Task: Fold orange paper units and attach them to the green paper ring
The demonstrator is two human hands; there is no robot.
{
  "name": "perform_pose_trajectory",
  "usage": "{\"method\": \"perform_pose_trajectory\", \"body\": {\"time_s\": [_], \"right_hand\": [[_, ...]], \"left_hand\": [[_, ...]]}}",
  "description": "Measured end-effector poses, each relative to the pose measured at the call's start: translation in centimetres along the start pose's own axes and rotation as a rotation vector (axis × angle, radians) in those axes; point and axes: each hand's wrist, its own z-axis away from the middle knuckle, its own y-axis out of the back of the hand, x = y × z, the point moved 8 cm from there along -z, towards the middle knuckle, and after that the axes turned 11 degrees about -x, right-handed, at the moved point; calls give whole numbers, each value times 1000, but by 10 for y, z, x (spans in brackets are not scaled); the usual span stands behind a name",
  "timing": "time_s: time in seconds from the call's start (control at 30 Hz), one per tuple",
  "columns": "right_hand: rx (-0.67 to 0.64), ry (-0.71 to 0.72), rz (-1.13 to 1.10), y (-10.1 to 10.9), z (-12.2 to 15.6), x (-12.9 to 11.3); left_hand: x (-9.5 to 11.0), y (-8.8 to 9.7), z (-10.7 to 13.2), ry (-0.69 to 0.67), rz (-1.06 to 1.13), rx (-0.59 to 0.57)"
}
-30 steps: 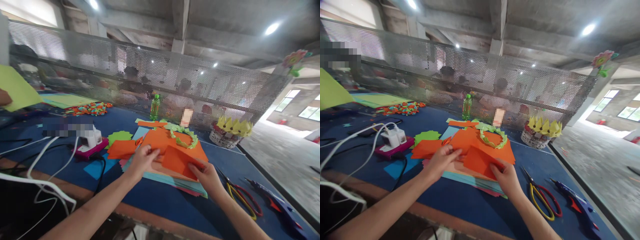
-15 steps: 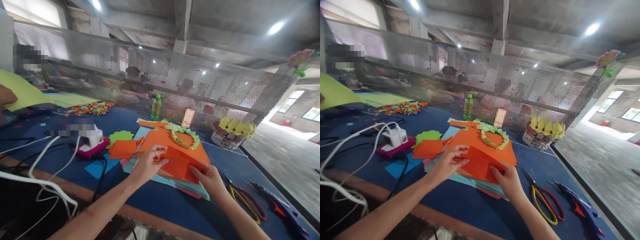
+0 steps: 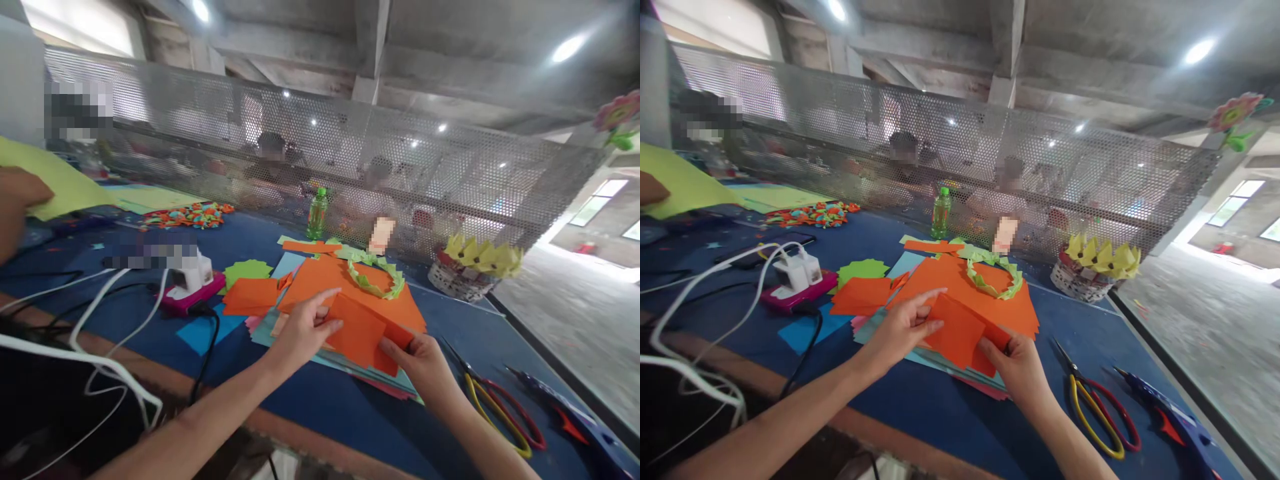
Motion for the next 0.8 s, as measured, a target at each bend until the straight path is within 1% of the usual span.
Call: {"method": "perform_pose_trajectory", "body": {"time_s": [0.23,0.37,0.47,0.8], "right_hand": [[-17,9,-8,-4,0,0],[-26,14,-18,-4,0,3],[-26,10,-27,-4,-1,7],[-37,12,-52,-5,-4,9]], "left_hand": [[-7,-11,4,164,213,-67],[-17,-11,6,237,267,-53],[-21,-10,6,264,298,-41],[-24,-14,6,297,351,-27]]}}
